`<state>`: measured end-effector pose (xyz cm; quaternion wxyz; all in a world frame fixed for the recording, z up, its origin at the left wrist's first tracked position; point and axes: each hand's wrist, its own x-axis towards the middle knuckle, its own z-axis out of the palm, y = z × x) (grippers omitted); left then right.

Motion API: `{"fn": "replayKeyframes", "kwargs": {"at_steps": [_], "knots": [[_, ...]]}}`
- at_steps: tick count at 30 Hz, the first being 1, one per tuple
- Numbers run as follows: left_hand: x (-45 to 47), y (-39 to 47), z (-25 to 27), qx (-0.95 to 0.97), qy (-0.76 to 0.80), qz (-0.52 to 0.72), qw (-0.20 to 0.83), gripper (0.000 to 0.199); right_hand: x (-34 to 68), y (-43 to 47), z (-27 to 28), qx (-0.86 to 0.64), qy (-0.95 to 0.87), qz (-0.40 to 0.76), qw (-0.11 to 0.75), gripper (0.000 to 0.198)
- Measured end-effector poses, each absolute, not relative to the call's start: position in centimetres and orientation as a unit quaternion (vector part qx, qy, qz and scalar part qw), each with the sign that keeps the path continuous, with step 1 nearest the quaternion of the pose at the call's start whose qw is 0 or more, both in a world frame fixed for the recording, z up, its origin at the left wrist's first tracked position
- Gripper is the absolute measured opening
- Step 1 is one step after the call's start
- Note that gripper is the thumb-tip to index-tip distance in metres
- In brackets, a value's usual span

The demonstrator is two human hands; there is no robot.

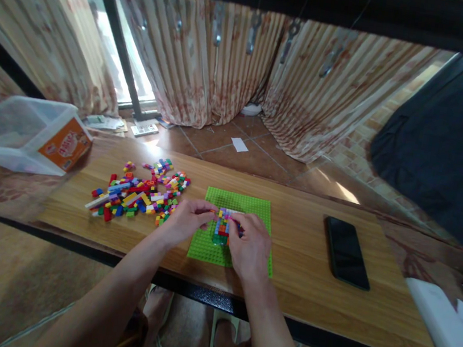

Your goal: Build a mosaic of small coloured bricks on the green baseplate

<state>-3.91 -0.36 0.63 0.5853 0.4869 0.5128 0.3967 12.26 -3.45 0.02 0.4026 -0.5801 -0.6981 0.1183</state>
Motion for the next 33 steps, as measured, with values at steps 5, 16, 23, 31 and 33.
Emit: {"fn": "replayKeyframes", "kwargs": {"at_steps": [5, 16, 23, 31, 33], "knots": [[-3.2, -0.7, 0.6, 0.481, 0.482, 0.385, 0.622, 0.008, 12.0, -3.9, -0.6, -0.593, -0.723, 0.056, 0.351, 0.018], [-2.2, -0.8, -0.3, 0.520, 0.452, 0.391, 0.611, 0.011, 12.4, -3.8, -0.4, -0.612, -0.712, 0.086, 0.335, 0.017], [-2.1, -1.0, -0.2, 0.515, 0.465, 0.384, 0.609, 0.016, 13.9, -3.5, -0.3, -0.645, -0.628, 0.133, 0.414, 0.027], [-2.1, -0.9, 0.0, 0.505, 0.468, 0.377, 0.619, 0.016, 13.2, -2.7, -2.0, -0.695, -0.586, 0.168, 0.381, 0.053], [-2.2, -0.9, 0.0, 0.507, 0.466, 0.377, 0.620, 0.017, 13.0, -2.6, -2.0, -0.704, -0.578, 0.171, 0.376, 0.054]]}}
